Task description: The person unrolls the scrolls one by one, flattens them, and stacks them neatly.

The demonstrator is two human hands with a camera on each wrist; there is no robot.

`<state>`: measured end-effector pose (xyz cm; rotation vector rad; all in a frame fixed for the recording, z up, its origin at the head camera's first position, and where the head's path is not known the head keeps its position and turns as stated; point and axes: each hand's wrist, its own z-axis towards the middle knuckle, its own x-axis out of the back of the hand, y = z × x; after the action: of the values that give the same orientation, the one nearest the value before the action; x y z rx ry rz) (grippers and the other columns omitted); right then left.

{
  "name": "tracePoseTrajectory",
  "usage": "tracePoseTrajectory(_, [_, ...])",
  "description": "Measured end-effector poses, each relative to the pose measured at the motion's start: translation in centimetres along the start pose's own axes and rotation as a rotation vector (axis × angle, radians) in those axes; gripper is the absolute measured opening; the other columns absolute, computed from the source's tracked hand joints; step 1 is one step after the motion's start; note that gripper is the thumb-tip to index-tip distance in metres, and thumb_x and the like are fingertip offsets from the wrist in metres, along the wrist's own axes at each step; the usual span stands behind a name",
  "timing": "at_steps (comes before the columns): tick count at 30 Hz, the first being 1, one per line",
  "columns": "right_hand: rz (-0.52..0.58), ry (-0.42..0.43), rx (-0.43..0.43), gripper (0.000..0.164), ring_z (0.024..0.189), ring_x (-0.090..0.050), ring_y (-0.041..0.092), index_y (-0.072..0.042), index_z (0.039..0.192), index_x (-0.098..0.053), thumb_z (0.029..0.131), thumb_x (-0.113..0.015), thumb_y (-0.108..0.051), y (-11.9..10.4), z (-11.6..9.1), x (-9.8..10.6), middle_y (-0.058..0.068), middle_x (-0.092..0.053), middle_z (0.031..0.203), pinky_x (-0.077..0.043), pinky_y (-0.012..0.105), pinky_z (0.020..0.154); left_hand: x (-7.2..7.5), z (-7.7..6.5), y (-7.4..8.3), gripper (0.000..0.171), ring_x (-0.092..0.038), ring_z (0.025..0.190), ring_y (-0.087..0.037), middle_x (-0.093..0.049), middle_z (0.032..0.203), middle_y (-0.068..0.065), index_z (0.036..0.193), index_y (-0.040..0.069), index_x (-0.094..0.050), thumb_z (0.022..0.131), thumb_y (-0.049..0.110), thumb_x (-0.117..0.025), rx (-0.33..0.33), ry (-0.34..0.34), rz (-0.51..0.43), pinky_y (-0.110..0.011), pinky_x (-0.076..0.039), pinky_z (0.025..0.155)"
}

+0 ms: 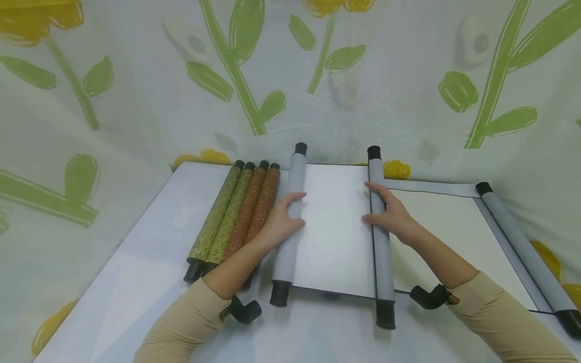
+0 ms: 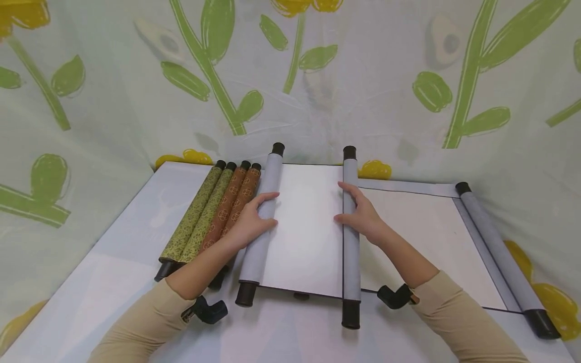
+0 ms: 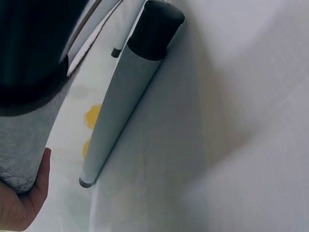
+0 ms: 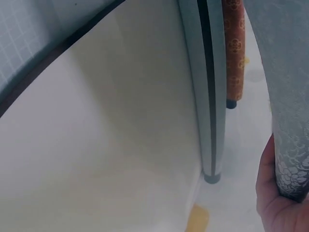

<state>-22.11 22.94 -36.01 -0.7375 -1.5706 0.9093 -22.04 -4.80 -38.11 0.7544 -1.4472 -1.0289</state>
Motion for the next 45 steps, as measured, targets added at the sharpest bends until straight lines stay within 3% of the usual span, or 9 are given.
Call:
tracePoseTrajectory(7, [-0.005, -0.011, -0.017, 0.073, 0.142, -0.007, 0.041, -0.017, 0.15, -0.025, 0.086, -0.055, -0.001, 0.7, -0.1, 0.7, 0.018, -0.008, 0.158, -0.019, 0.064, 0.107, 0.3, 0.1, -0.3, 0.058, -0.04, 0.129, -0.034, -0.043, 0.142, -0.018, 0.137, 0.014, -0.05, 0.08, 0.001, -0.054, -0.045, 0.014, -0.007, -0.053, -0.035, 0.102])
tracePoseTrajectory(10, [0.019, -0.016, -0.025, 0.069, 0.143, -0.005, 0.041, -0.016, 0.15, -0.026, 0.087, -0.05, 0.0, 0.9, -0.2, 0.9, 0.018, -0.007, 0.158, -0.018, 0.065, 0.106, 0.3, 0.1, -0.5, 0.053, -0.041, 0.127, -0.035, -0.044, 0.138, -0.022, 0.134, 0.013, -0.054, 0.082, 0.003, -0.052, -0.04, 0.012, 0.002, -0.053, -0.036, 0.101])
tracePoseTrajectory(14, [0.002, -0.002, -0.027, 0.072, 0.141, -0.009, 0.042, -0.015, 0.149, -0.028, 0.087, -0.061, -0.007, 0.9, -0.4, 0.9, 0.02, -0.01, 0.157, -0.021, 0.064, 0.106, 0.2, 0.0, -0.7, 0.051, -0.043, 0.123, -0.036, -0.044, 0.134, -0.023, 0.133, 0.016, -0.056, 0.082, 0.007, -0.061, -0.022, 0.004, 0.011, -0.053, -0.039, 0.097])
tracePoseTrajectory(18, [-0.059, 0.016, -0.029, 0.085, 0.139, -0.015, 0.044, -0.015, 0.149, -0.029, 0.078, -0.077, -0.019, 0.9, -0.4, 0.9, 0.021, -0.015, 0.155, -0.024, 0.062, 0.106, 0.0, 0.1, -0.7, 0.061, -0.042, 0.124, -0.037, -0.042, 0.137, -0.022, 0.133, 0.019, -0.055, 0.077, 0.017, -0.076, -0.004, 0.003, 0.033, -0.055, -0.037, 0.098])
tracePoseTrajectory(28, [-0.088, 0.017, -0.017, 0.088, 0.138, -0.016, 0.045, -0.014, 0.149, -0.029, 0.076, -0.078, -0.016, 1.0, -0.4, 1.1, 0.022, -0.016, 0.155, -0.024, 0.062, 0.106, -0.1, 0.1, -1.0, 0.068, -0.037, 0.13, -0.035, -0.041, 0.141, -0.018, 0.133, 0.021, -0.055, 0.071, 0.02, -0.082, 0.012, 0.0, 0.047, -0.054, -0.033, 0.103])
tracePoseTrajectory(38, [-0.075, -0.003, 0.011, 0.083, 0.136, -0.017, 0.046, -0.014, 0.15, -0.026, 0.08, -0.072, -0.009, 0.8, -0.7, 1.4, 0.023, -0.013, 0.155, -0.027, 0.063, 0.103, 0.4, 0.0, -0.9, 0.066, -0.043, 0.12, -0.035, -0.044, 0.136, -0.02, 0.134, 0.019, -0.054, 0.073, 0.0, -0.065, -0.002, 0.009, 0.05, -0.056, -0.039, 0.094])
tracePoseTrajectory(45, [-0.074, -0.028, 0.022, 0.076, 0.138, -0.014, 0.046, -0.013, 0.15, -0.024, 0.085, -0.061, 0.0, 1.4, -0.7, 2.0, 0.023, -0.009, 0.156, -0.027, 0.064, 0.103, 0.6, 0.1, -1.1, 0.06, -0.045, 0.112, -0.035, -0.045, 0.129, -0.022, 0.131, 0.019, -0.059, 0.075, -0.002, -0.056, 0.02, -0.012, 0.024, -0.046, -0.043, 0.085])
